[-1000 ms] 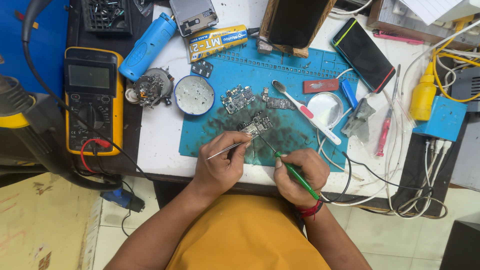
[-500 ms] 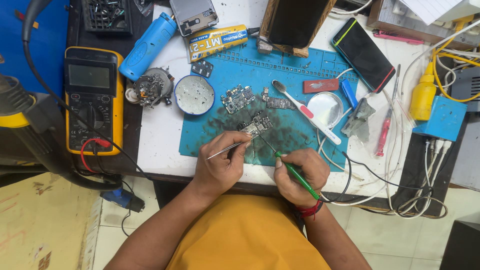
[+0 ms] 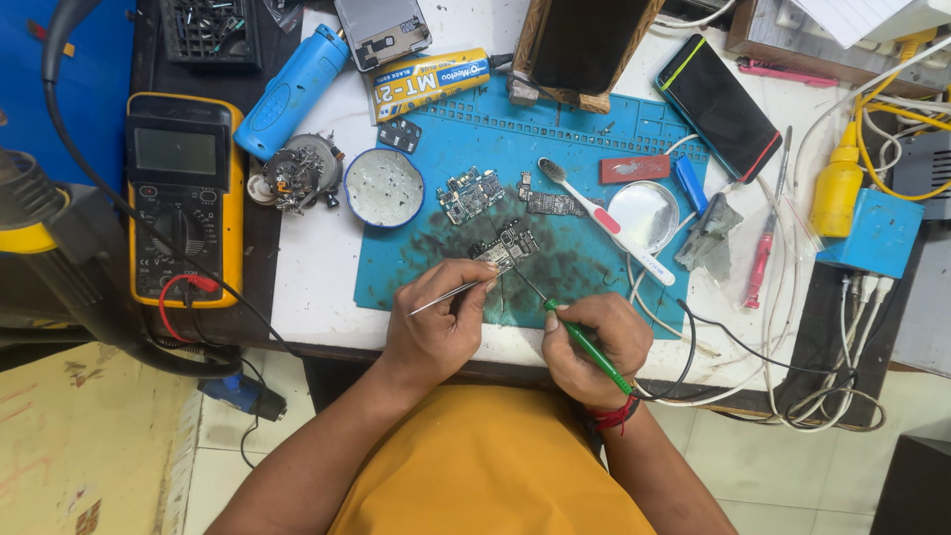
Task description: The person uses a soldering iron and tweezers to work on a small circuit board. They repeatedly apply heat to specific points on the board while holding it steady with tweezers. The person adjusts the board's position and continues soldering different areas throughout the clip.
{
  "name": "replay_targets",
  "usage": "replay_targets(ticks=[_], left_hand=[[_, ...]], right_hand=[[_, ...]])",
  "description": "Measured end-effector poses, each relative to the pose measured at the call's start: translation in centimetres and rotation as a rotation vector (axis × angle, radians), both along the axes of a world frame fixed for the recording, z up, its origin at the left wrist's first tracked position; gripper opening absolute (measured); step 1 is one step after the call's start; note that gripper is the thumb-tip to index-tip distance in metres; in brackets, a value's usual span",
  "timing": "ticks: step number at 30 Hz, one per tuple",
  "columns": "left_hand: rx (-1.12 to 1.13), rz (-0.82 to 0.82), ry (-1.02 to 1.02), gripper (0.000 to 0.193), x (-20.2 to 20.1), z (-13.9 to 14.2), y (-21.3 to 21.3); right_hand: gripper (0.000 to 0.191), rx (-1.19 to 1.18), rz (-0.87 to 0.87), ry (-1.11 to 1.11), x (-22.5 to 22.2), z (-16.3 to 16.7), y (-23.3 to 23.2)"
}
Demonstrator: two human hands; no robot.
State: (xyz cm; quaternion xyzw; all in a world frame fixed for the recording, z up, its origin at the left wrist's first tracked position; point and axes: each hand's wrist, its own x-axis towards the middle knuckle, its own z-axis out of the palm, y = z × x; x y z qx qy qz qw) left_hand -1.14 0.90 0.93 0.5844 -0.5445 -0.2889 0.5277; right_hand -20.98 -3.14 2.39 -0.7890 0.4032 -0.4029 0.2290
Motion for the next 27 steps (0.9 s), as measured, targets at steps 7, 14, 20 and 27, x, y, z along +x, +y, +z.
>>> replay_targets(ticks=[7,14,20,27], left_hand=[[0.009,-0.005,0.017,0.012,0.02,-0.04,0.01],[0.005,-0.005,0.012,0.012,-0.02,-0.04,-0.03],[0.004,-0.003,0.010,0.012,0.02,0.02,-0.02],[-0.010,-0.003,0.011,0.012,-0.01,0.12,-0.03]], right_hand=[[0.019,0.010,-0.005,-0.004,-0.05,0.08,-0.02],[0.019,0.012,-0.002,-0.008,0.06,0.06,0.02],[0.018,0.007,-0.004,-0.006,0.06,0.10,-0.02],[0.018,0.014,-0.019,-0.019,0.11,0.07,0.05]])
